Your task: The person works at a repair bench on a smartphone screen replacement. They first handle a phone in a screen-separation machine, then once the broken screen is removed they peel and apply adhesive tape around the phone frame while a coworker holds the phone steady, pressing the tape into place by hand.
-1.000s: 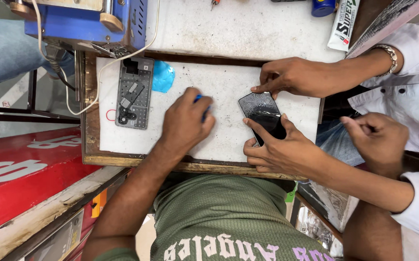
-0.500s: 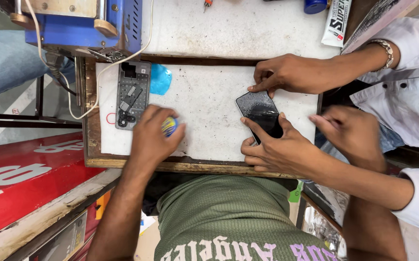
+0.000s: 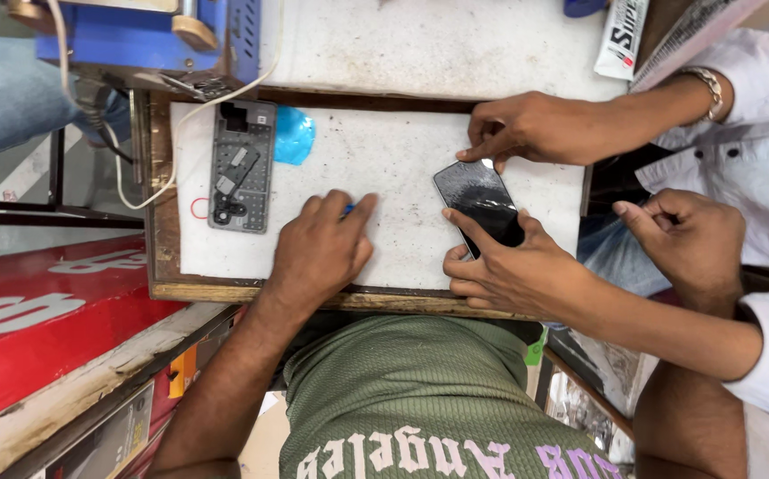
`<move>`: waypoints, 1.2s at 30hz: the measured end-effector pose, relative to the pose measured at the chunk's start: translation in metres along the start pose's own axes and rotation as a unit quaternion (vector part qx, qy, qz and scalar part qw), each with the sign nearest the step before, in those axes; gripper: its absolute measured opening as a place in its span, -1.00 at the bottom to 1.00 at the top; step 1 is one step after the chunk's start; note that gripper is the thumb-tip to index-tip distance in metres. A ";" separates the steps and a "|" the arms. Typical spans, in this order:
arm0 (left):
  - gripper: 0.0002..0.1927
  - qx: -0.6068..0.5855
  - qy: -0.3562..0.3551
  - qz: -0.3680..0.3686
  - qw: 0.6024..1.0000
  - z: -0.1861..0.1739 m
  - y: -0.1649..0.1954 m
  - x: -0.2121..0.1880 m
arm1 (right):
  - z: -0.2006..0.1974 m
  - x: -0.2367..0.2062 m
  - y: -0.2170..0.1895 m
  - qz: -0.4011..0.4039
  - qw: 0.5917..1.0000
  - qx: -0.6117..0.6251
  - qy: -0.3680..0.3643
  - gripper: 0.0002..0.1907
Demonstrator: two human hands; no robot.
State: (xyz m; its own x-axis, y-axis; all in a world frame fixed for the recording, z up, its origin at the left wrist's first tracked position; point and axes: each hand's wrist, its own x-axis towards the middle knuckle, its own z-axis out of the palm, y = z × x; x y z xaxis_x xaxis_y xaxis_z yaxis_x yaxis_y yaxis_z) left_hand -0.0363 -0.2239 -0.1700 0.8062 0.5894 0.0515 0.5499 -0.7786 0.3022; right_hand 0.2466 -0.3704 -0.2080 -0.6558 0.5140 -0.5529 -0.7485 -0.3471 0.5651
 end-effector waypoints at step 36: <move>-0.46 -0.025 -0.063 -0.133 0.989 -0.035 0.000 -0.099 | -0.005 -0.032 -0.019 -0.129 0.957 -0.257 0.030 -0.57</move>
State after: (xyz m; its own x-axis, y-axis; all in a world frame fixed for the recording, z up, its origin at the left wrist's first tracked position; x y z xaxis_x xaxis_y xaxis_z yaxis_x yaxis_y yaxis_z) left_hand -0.1234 -0.2745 -0.1420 0.6574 0.7376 -0.1543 0.7371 -0.5868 0.3351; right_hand 0.2806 -0.3842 -0.2041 -0.4357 0.5940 -0.6762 -0.8260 -0.5623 0.0383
